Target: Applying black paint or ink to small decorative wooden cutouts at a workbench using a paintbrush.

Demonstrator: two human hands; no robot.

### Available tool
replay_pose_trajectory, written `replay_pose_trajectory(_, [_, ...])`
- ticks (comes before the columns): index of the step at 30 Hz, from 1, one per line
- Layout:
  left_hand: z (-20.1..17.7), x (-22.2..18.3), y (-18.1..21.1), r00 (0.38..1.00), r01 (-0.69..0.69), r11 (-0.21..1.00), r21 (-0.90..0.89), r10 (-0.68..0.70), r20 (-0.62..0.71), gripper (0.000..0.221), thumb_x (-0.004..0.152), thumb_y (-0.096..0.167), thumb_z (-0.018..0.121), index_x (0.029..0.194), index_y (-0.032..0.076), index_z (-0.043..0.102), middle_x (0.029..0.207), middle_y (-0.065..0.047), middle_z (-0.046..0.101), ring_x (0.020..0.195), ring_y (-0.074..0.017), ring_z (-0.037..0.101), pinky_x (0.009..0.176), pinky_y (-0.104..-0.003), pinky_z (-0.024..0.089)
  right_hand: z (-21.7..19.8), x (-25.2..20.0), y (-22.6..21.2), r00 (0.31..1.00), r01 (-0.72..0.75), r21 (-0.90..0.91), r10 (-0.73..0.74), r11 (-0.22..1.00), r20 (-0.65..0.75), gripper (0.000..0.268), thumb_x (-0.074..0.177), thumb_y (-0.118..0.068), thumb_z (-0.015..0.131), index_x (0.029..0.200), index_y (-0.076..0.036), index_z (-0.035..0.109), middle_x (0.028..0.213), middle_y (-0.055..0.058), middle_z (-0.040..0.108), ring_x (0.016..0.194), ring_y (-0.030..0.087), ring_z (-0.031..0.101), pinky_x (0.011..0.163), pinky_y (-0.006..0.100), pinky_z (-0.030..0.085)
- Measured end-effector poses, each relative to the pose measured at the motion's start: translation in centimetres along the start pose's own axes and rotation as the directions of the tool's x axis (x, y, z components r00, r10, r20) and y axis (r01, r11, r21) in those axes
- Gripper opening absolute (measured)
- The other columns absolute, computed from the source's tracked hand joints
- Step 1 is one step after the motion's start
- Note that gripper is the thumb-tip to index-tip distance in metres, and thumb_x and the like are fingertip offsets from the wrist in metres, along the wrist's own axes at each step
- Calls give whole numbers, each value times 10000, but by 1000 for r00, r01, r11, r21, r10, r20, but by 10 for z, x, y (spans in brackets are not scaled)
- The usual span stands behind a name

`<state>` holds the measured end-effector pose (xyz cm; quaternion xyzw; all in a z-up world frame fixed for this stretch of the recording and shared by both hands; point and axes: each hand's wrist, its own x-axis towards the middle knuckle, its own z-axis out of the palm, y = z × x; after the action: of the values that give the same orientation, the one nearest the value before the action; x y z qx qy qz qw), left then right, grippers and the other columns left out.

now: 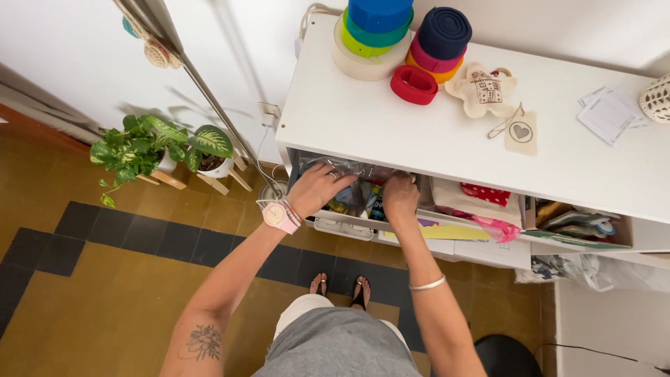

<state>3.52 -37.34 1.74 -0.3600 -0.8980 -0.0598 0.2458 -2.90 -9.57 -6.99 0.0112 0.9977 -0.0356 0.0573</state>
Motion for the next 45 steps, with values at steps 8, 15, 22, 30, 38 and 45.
replay_pose_trajectory(8, [-15, 9, 37, 985, 85, 988, -129, -64, 160, 618, 956, -6, 684, 1536, 117, 507, 942, -145, 771, 938, -336, 761, 929, -468, 606, -10, -17, 23, 991, 63, -35, -67, 997, -113, 176, 953, -25, 682, 983, 65, 830, 809, 232, 765, 815, 361, 812, 681, 431, 674])
replay_pose_trajectory(15, [-16, 37, 69, 926, 208, 849, -485, -11, 378, 960, 775, -164, 764, 1619, -46, 322, 1127, -305, 686, 992, -487, 725, 825, -530, 631, 109, 90, 75, 989, -140, 635, 140, 760, 51, 510, 922, -257, 667, 1190, 172, 738, 903, 351, 754, 958, 468, 777, 716, 565, 603])
replay_pose_trajectory(22, [71, 54, 71, 806, 411, 803, -432, -99, 583, 1105, 783, -46, 897, 1662, -74, 228, 1409, -390, 565, 1177, -526, 695, 862, -581, 645, 18, 46, 76, 977, -167, 514, 71, 842, 201, 634, 990, -533, 643, 1247, 47, 671, 916, 245, 816, 801, 367, 825, 819, 571, 640])
replay_pose_trajectory(30, [144, 31, 59, 760, -176, 981, -82, 188, 622, 618, 999, 107, 731, 1577, -26, 556, 1445, -252, 700, 1323, -393, 680, 1124, -491, 573, -89, 3, 39, 913, -403, 887, 36, 226, 406, 483, 1064, -287, 614, 1272, 147, 663, 979, 206, 695, 708, 286, 703, 607, 422, 685])
replay_pose_trajectory(38, [176, 29, 61, 751, 2, 982, -187, 122, 649, 570, 1054, 221, 613, 1519, -106, 570, 1391, -322, 690, 1262, -471, 668, 1123, -564, 530, -58, 5, 57, 957, -205, 928, 262, 311, 124, 253, 1020, -203, 592, 1024, 5, 734, 748, 141, 687, 611, 219, 663, 550, 426, 499])
replay_pose_trajectory(45, [143, 52, 57, 555, 324, 932, -160, -51, 830, 753, 1054, 667, 515, 1611, 161, 508, 1542, -162, 636, 1416, -412, 610, 1088, -583, 540, -78, -47, 82, 913, 52, 954, 372, 296, -165, 248, 1035, -195, 700, 1232, -44, 725, 1034, 172, 732, 893, 186, 658, 779, 483, 555])
